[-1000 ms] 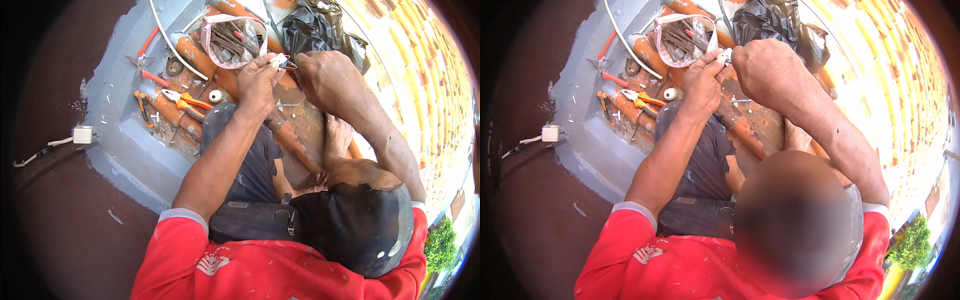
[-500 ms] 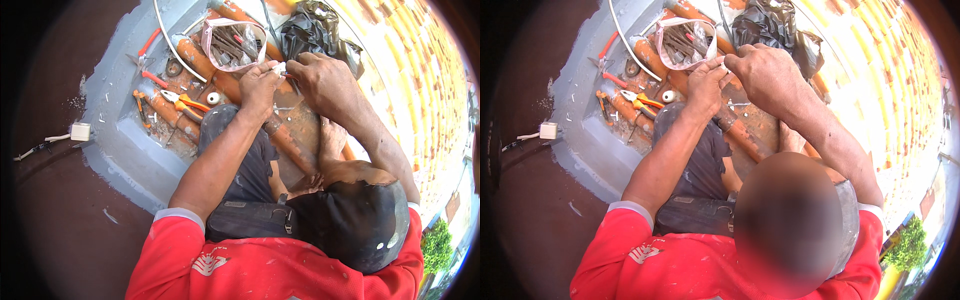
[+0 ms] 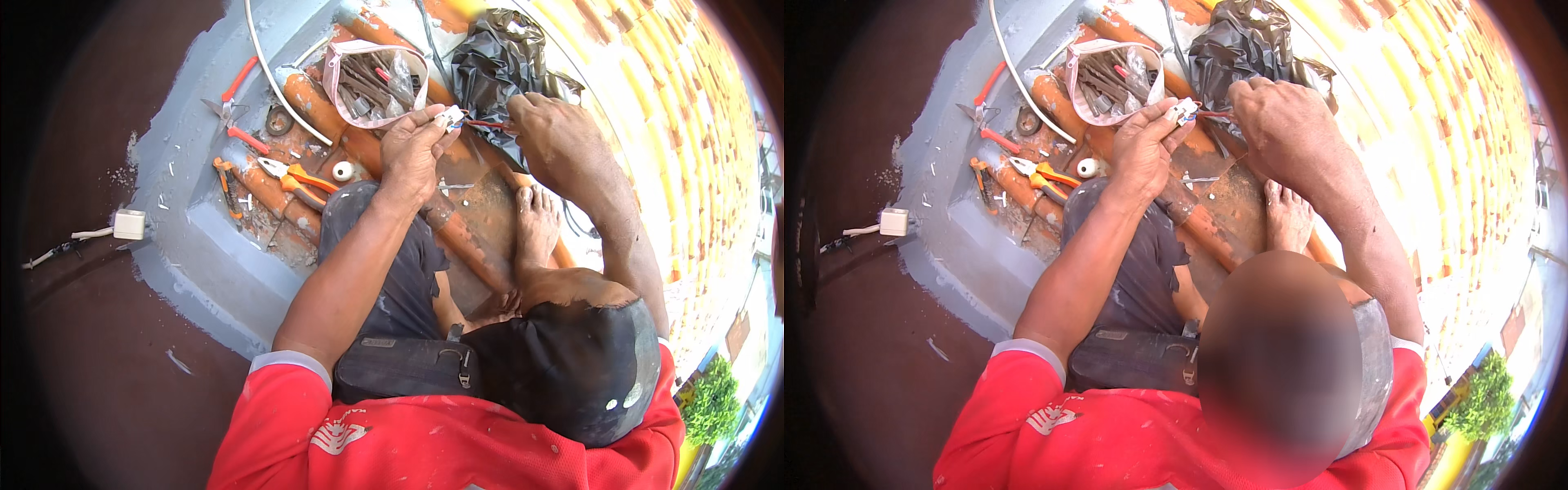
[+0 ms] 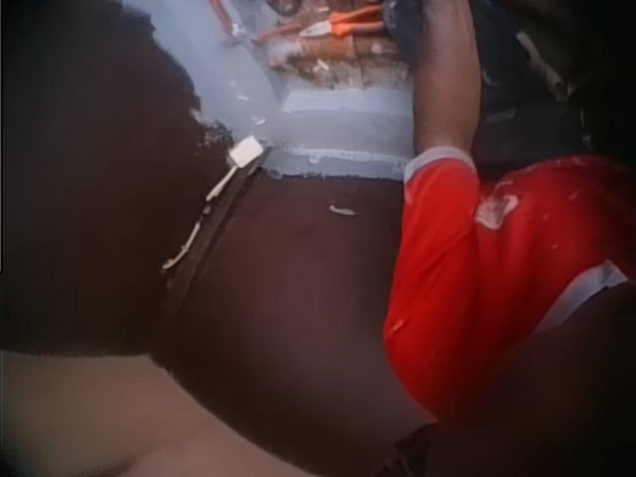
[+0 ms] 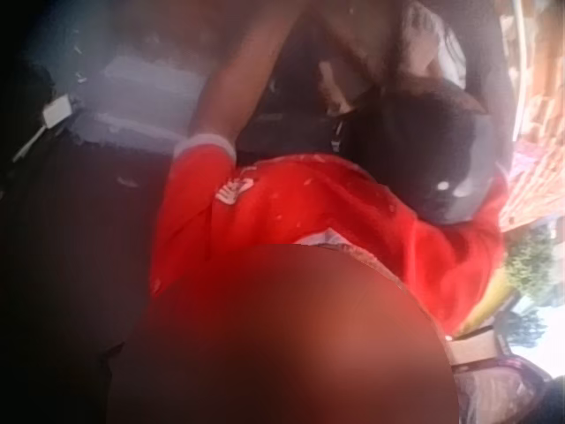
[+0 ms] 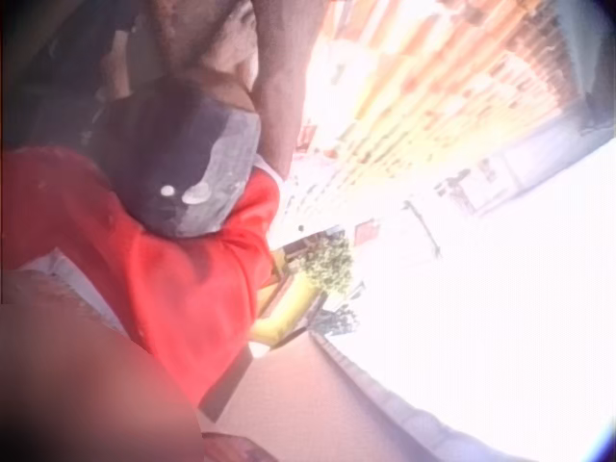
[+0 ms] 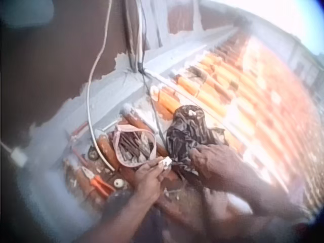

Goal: The person strips and connects wires to a white electrical outlet using a screwdriver and pliers. They secure the wires into the terminal screws and tighten them, then place the outlet into a wall box.

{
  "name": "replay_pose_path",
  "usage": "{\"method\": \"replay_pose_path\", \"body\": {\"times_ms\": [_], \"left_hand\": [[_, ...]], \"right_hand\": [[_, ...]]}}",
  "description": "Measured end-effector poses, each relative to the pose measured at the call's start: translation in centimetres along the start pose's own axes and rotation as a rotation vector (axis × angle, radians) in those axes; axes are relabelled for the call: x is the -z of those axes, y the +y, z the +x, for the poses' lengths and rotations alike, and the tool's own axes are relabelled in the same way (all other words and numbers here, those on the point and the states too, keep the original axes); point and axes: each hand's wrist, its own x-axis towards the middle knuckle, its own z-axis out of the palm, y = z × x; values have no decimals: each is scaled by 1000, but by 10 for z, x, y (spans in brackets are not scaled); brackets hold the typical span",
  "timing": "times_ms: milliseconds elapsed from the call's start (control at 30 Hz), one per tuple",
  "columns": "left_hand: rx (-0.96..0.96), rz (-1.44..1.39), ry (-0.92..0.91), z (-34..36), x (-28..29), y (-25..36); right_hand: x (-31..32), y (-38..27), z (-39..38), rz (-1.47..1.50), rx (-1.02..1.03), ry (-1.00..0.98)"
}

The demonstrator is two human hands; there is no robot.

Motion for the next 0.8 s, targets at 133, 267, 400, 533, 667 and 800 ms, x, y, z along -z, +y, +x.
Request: {"method": "replay_pose_path", "body": {"times_ms": [133, 267, 400, 533, 667, 800], "left_hand": [[76, -161, -77, -4, 5, 7], [131, -235, -212, -3, 5, 11], [103, -187, -243, -6, 5, 20], [105, -212, -240, -11, 1, 31], [20, -207, -207, -23, 11, 57], [-107, -172, -90, -56, 58, 110]], "right_hand": [[-20, 21, 6, 676, -277, 150], [-52, 16, 14, 899, -244, -16], [-57, 15, 12, 879, -189, 156], [-55, 24, 8, 914, -233, 171], [-78, 23, 3, 1028, -224, 117], [-116, -1, 4, 904, -125, -65]]}}
